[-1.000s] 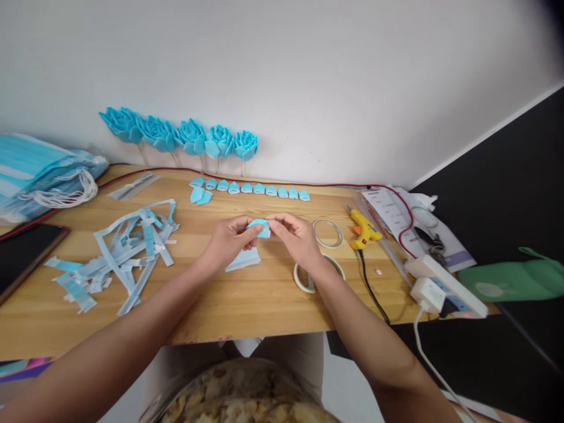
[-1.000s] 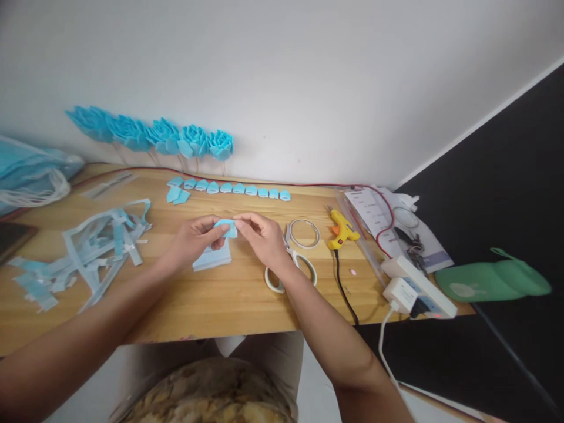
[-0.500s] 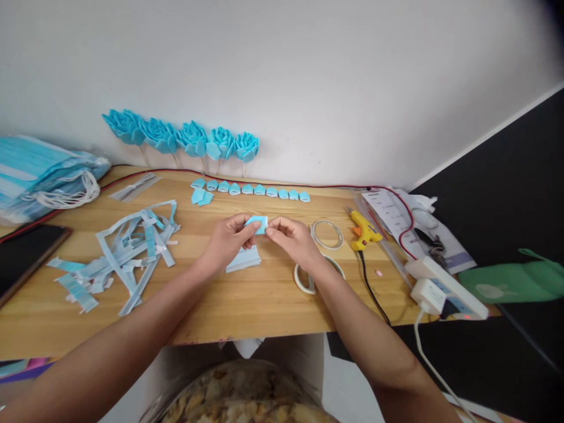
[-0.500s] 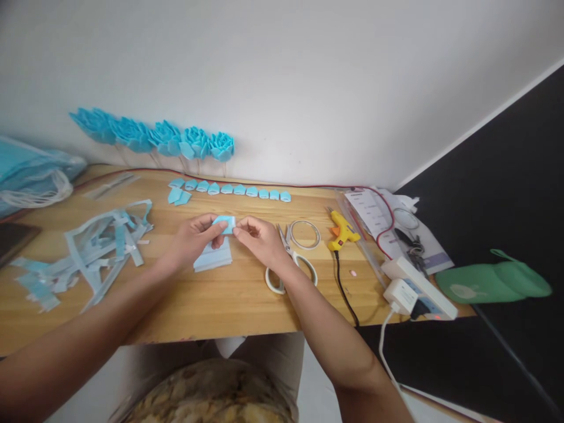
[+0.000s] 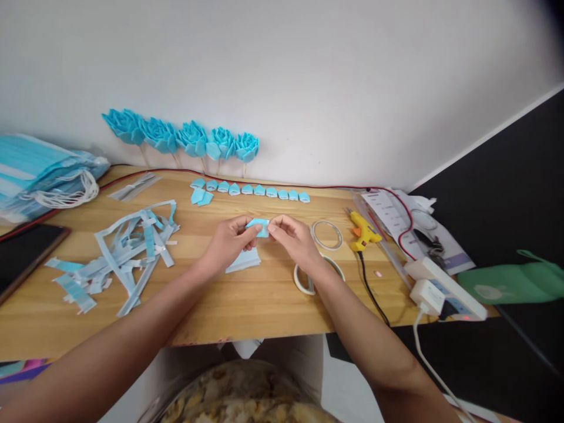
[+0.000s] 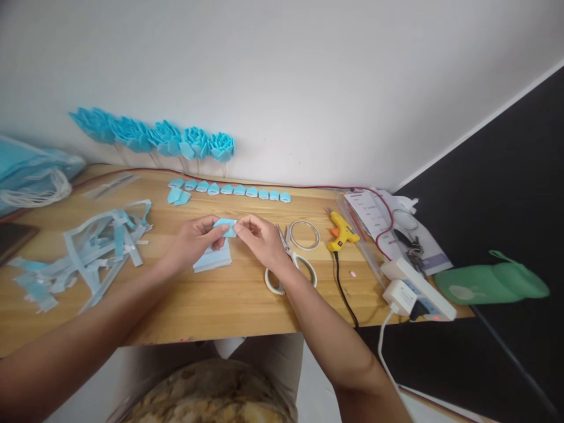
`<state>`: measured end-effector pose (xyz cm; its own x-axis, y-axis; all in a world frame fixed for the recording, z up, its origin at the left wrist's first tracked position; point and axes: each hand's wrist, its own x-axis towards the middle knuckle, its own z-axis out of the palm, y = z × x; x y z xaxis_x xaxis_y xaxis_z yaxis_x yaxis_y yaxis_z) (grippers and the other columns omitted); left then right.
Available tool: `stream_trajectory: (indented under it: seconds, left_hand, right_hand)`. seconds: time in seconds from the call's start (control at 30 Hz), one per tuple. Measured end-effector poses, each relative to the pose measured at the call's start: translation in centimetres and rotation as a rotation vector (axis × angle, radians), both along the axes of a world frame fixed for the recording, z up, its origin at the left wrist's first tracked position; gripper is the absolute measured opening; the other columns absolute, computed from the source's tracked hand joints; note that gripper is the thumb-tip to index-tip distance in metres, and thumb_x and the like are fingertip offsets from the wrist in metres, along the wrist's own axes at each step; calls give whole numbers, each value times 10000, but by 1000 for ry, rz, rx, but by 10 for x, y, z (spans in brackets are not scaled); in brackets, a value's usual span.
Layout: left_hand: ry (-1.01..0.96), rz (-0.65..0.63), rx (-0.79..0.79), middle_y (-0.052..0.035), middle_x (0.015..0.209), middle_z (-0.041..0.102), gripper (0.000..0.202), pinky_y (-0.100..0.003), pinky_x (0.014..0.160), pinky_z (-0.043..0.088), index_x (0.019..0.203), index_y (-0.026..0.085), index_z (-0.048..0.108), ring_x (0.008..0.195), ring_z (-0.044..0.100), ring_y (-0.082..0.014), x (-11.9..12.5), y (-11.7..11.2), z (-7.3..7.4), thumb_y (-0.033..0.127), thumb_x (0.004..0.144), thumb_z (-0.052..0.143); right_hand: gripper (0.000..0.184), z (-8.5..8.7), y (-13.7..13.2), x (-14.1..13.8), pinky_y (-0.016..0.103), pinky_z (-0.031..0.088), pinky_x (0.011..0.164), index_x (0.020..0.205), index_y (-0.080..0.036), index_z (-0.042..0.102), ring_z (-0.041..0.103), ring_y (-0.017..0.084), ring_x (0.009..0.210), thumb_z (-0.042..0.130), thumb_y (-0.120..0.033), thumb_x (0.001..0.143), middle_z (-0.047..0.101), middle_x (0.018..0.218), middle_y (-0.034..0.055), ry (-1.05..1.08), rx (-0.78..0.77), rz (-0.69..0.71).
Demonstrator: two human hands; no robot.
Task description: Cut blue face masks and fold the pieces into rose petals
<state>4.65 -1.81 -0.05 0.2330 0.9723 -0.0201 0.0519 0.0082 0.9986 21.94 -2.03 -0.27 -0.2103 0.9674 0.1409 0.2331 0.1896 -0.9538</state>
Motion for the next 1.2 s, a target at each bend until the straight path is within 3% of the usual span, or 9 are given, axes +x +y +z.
stream_trajectory:
  seconds: [0.67,0.87,1.03,1.2]
  left_hand:
    - [-21,-17,-8,42,527,541,265,-210,499,384,655,173,540,480,458,-83,-1,0,-2,395,751,647]
    - [-10,-9,0,45,528,537,266,-207,501,384,659,176,543,480,452,-82,-1,1,2,403,775,620]
    - [-13,-22,-1,45,538,537,259,-217,510,401,697,180,558,482,463,-90,-1,1,1,420,764,628]
    - [17,-40,-11,37,537,548,274,-222,522,416,668,182,535,488,477,-94,-1,0,1,418,774,625]
  right_hand:
    - [219,-3,1,1,238,391,628,772,-191,586,496,105,648,602,-394,852,545,690,-32,-22,0,-5]
    - [320,-4,1,0,273,470,682,912,-209,593,569,137,716,483,-510,914,605,792,5,129,-80,19]
    - [374,-3,-1,-2,275,456,688,737,-192,575,564,136,693,484,-508,914,582,722,0,78,-121,92]
    - [282,-4,-1,-3,260,427,682,753,-192,578,533,122,680,553,-441,883,553,691,-23,30,-88,61]
